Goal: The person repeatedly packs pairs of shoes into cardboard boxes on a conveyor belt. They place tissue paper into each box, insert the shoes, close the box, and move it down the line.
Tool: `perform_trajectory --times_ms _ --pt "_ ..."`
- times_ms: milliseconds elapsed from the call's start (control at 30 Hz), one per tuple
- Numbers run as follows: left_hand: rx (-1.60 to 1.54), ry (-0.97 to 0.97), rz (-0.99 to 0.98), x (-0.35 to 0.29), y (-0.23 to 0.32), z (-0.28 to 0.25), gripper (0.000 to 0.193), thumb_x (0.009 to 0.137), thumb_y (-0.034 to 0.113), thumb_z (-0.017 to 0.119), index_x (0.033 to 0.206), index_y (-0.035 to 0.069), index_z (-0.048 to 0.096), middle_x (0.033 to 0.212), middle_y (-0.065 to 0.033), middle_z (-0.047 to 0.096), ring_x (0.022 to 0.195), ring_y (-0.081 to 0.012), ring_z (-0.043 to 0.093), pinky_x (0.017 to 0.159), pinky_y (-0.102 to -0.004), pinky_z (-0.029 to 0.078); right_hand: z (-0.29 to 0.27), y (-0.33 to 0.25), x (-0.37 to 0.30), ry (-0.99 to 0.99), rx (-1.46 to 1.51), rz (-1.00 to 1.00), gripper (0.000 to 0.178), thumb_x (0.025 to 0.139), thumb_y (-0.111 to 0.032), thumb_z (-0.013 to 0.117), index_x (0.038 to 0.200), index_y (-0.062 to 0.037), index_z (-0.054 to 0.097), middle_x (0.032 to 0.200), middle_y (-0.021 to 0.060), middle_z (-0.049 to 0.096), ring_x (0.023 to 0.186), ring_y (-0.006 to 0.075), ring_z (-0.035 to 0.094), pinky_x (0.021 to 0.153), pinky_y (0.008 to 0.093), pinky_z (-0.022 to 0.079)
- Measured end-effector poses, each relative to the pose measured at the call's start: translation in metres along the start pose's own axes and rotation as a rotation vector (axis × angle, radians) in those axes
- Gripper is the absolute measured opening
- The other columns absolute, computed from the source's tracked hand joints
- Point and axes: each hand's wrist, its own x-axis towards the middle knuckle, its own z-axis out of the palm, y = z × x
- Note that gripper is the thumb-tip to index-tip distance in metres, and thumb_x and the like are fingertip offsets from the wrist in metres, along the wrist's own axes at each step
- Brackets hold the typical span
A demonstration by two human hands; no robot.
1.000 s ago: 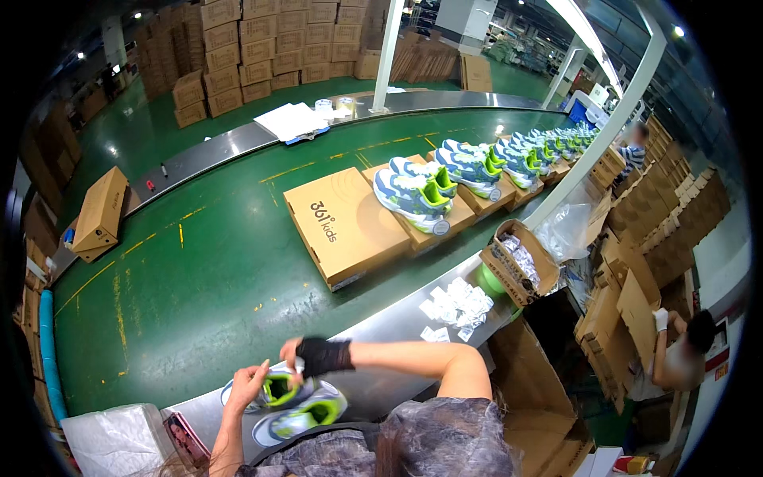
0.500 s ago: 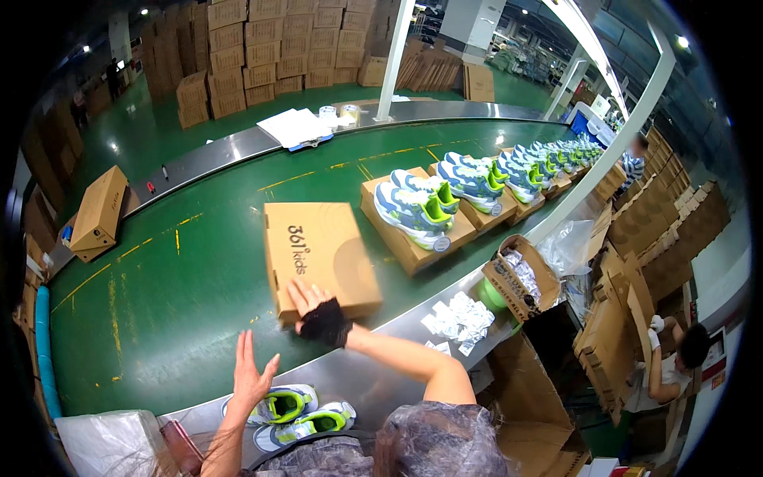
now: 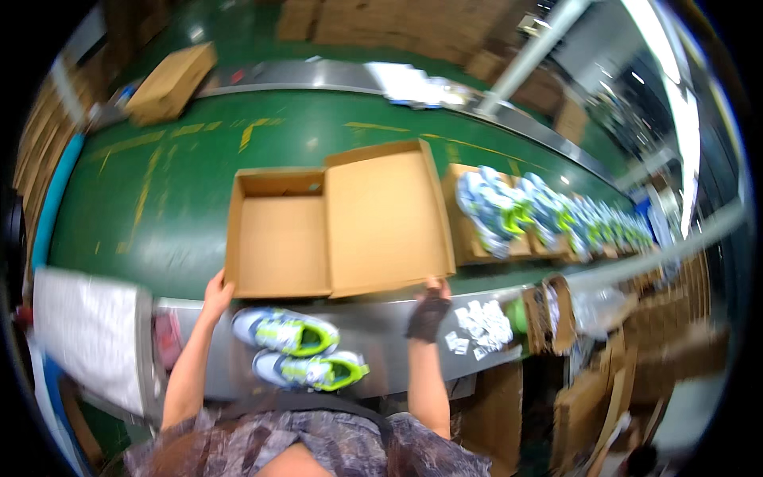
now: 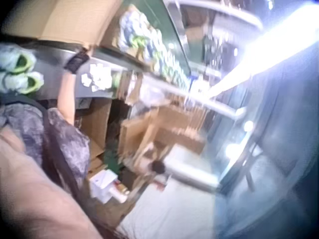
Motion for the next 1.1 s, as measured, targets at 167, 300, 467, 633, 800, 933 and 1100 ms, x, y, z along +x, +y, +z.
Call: perform_trajectory --times_ms 167,300,467,633,800,933,1100 --pt "0.027 0.049 -0.138 -0.024 0.015 -0.029 0.051 0.08 0.031 0.054 0.12 0.0 0.046 0.111 -0.0187 0.056 0.104 -0.0273 0.054 0.086 -0.0346 0.042 0.023 0.01 -0.019 -0.046 -0.006 -0.291 0.024 0.082 -0.022 0.054 0.102 -0.0095 0.055 0.087 0.0034 0.054 0.058 0.0101 0.044 0.052 0.0234 0.037" --pt "-0.031 0.297 -0.067 -0.054 -0.005 -0.074 0.043 0.083 0.033 0.054 0.108 -0.001 0.055 0.103 -0.0176 0.06 0.093 -0.0259 0.059 0.078 -0.0337 0.045 0.129 -0.036 -0.097 -0.869 -0.412 -0.322 0.038 0.082 -0.019 0.052 0.118 -0.0071 0.049 0.122 0.0087 0.048 0.102 0.0146 0.047 0.083 0.0273 0.038" --pt "0.183 0.776 -0.057 -0.103 -0.025 -0.205 0.027 0.086 0.023 0.05 0.091 -0.002 0.06 0.081 -0.0198 0.059 0.076 -0.0308 0.058 0.067 -0.0355 0.044 0.185 0.027 -0.137 -1.467 -0.944 -0.498 0.056 0.075 -0.033 0.062 0.124 -0.0124 0.043 0.127 0.0182 0.042 0.12 0.0329 0.037 0.098 0.0397 0.029" --pt "1.147 0.889 -0.378 -0.182 -0.105 -0.294 0.038 0.078 0.037 0.058 0.099 0.006 0.058 0.094 -0.0103 0.054 0.088 -0.0269 0.051 0.078 -0.0361 0.041 0.197 0.063 -0.176 -1.677 -1.388 -0.509 0.059 0.073 -0.036 0.06 0.124 -0.0129 0.041 0.121 0.018 0.048 0.113 0.0319 0.044 0.095 0.0412 0.034" --pt "0.686 0.804 -0.439 -0.189 -0.122 -0.328 0.026 0.079 0.033 0.058 0.087 0.008 0.06 0.072 -0.0093 0.056 0.07 -0.0251 0.055 0.066 -0.0346 0.043 0.201 0.058 -0.187 -1.636 -1.385 -0.53 0.058 0.072 -0.034 0.061 0.122 -0.0104 0.042 0.12 0.0168 0.048 0.111 0.0313 0.045 0.092 0.0395 0.036" --pt "0.473 0.881 -0.317 -0.195 -0.098 -0.355 0.021 0.084 0.024 0.054 0.082 0.003 0.055 0.061 -0.0096 0.058 0.058 -0.0175 0.059 0.052 -0.0326 0.044 0.2 0.06 -0.191 -1.609 -1.372 -0.547 0.057 0.072 -0.033 0.061 0.122 -0.0102 0.043 0.12 0.0162 0.048 0.111 0.0316 0.045 0.092 0.0395 0.037" --pt "-0.183 0.848 -0.078 -0.18 0.052 -0.37 0.022 0.089 0.022 0.046 0.09 0.0 0.05 0.065 -0.0105 0.058 0.056 -0.0167 0.06 0.048 -0.0289 0.05 0.199 0.061 -0.19 -1.665 -1.225 -0.561 0.068 0.07 -0.034 0.065 0.127 -0.0089 0.037 0.123 0.0191 0.044 0.113 0.0335 0.043 0.093 0.0406 0.036"
